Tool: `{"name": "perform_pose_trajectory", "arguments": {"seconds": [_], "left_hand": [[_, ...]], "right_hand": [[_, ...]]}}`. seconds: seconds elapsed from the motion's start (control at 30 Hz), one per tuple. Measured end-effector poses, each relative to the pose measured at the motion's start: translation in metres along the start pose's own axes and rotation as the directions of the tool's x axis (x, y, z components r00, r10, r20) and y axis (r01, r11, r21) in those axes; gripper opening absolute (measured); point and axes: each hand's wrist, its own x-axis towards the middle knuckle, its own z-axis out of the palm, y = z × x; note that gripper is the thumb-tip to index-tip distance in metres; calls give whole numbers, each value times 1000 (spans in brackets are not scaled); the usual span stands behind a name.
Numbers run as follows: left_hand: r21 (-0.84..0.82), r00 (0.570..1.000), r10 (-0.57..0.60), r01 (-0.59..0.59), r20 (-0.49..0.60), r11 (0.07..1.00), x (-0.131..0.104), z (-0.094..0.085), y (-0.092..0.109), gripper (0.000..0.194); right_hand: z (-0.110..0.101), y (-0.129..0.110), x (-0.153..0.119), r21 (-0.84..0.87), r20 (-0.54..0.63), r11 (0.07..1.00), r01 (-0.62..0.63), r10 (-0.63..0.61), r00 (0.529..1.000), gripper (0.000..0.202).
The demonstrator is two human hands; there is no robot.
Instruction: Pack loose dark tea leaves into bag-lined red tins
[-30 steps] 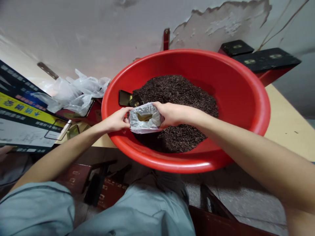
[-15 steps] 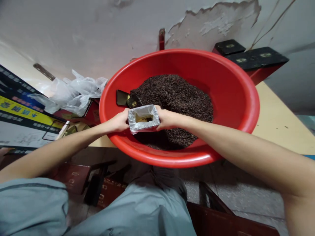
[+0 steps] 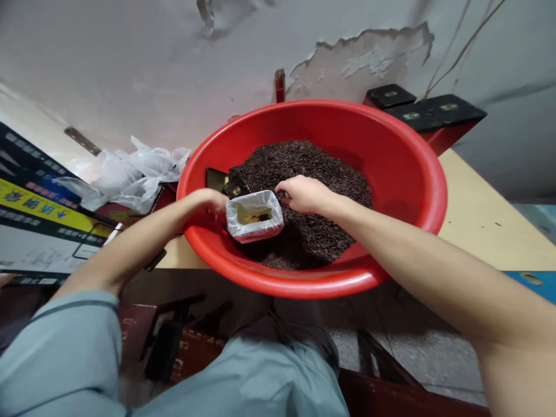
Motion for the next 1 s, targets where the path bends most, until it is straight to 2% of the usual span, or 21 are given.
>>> {"name": "perform_pose_trajectory", "arguments": {"seconds": [0.03,0.07,0.1,0.13,0.2,0.23,0.3,0.33,0.4,0.47,0.53,0.7,0.77,0.83,0.9,0.97,1.0], "left_hand": [[83,997,-66,70,-51,994,6,-16,6,13],[117,986,-72,90,-153,989,11,-31,13,9],[116,954,-38,75,-296,990,16,-44,21,5],[76,920,43,-15,-390,997,21,-53,29,7],[60,810,225,-229,-541,971,28,-59,42,19],[83,757,321,-336,-569,938,30,-58,47,23],[157,669,499,-504,-550,849,31,-50,52,25],[176,639,575,-577,-510,798,31,-46,53,26],[146,605,674,-689,-423,710,27,-39,52,26],[83,599,710,-740,-370,667,21,-38,52,20],[21,619,704,-746,-349,666,14,-40,51,14],[-56,693,655,-699,-299,713,-5,-45,51,31],[-77,700,657,-698,-279,712,-10,-42,51,39],[-90,687,677,-717,-264,692,-12,-38,53,44],[-84,676,697,-729,-241,679,-11,-33,54,44],[-72,692,688,-714,-219,696,-8,-30,54,43],[-65,708,673,-697,-214,714,-6,-29,54,42]], "right_hand": [[-5,1,-1,36,-58,999,-2,5,998,34],[-8,0,-3,81,-108,997,7,2,994,35],[-11,-2,-6,131,-138,991,25,-6,990,37],[-13,-4,-9,179,-146,983,46,-20,989,40],[-14,-13,-16,231,-103,970,72,-49,993,50],[-14,-17,-19,227,-63,971,76,-63,996,61],[-10,-26,-22,183,13,980,80,-84,996,78],[-7,-28,-22,163,38,983,90,-98,994,82],[0,-30,-21,163,49,977,139,-149,988,83],[5,-27,-19,205,22,959,193,-202,979,82],[7,-21,-15,254,5,947,194,-202,979,74],[0,-8,-7,279,-14,960,16,-12,1000,37],[-2,-5,-5,278,-21,960,-24,31,999,24],[-4,-5,-5,289,-28,957,4,4,1000,27],[-4,-6,-4,277,-42,957,90,-82,996,28],[-3,-7,0,257,-45,957,136,-129,991,21],[-2,-7,2,260,-47,958,123,-114,992,18]]}}
